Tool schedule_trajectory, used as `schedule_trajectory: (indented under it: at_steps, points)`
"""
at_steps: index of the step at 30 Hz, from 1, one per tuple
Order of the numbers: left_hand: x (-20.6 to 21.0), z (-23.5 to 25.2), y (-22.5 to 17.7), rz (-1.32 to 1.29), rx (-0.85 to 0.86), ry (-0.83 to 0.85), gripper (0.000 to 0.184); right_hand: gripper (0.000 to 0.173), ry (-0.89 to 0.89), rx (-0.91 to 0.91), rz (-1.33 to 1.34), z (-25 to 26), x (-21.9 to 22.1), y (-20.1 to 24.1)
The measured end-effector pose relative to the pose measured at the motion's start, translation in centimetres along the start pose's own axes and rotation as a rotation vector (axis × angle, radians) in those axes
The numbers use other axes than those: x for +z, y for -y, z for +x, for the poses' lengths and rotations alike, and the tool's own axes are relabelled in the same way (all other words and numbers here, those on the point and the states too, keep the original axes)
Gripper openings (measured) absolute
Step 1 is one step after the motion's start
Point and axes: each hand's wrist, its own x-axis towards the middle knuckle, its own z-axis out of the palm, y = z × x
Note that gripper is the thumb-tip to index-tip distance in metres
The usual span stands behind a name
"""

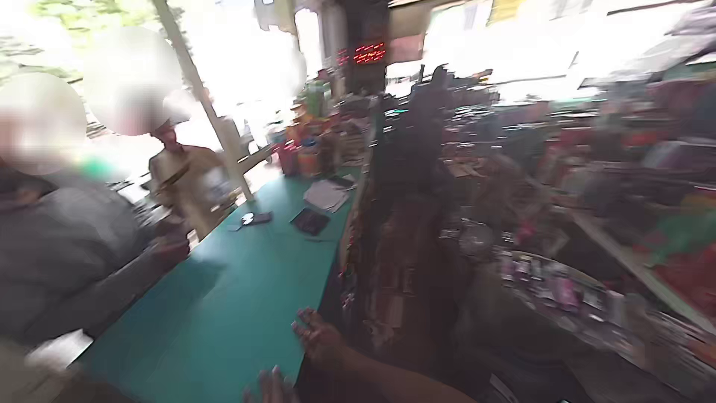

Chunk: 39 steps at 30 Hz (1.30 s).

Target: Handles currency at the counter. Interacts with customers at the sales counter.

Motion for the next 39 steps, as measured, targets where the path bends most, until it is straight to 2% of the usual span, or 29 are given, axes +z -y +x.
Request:
schedule_trajectory:
  at_steps: [2,4,8,11,13,17,19,23,39]
  points:
    - [0.1,-0.4,0.3,-0.015,0.003,-0.037,0.045,0.045,-0.009,-0.035,-0.055,-0.1,0.4,0.2]
    - [0.7,-0.2,0.5,-0.015,-0.027,-0.086,0.045,0.047,0.081,0.013,-0.055,0.5,-0.1,0.5]
    - [1.6,0.0,0.1,0.020,-0.049,-0.104,0.045,0.047,0.080,0.047,-0.052,0.6,-0.3,-0.2]
    - [1.6,0.1,0.0,0.057,-0.060,-0.101,0.045,0.043,0.194,0.166,-0.030,2.6,-2.7,1.3]
    - [1.3,0.0,0.0,0.047,-0.064,-0.092,0.045,0.039,0.134,0.213,0.172,4.6,-3.8,2.1]
    - [1.4,0.1,-0.1,0.045,-0.065,-0.103,0.045,0.034,0.019,0.392,1.058,8.5,-3.8,3.3]
    - [1.3,0.1,0.0,0.042,-0.072,-0.092,0.045,0.036,-0.005,0.425,1.250,9.1,-2.6,3.8]
    - [1.4,0.0,0.1,0.009,-0.058,-0.126,0.045,0.039,-0.033,0.343,1.189,8.0,0.3,3.0]
    - [1.4,0.1,-0.2,0.034,-0.042,-0.114,0.047,0.030,0.030,0.257,1.123,7.4,0.2,2.5]
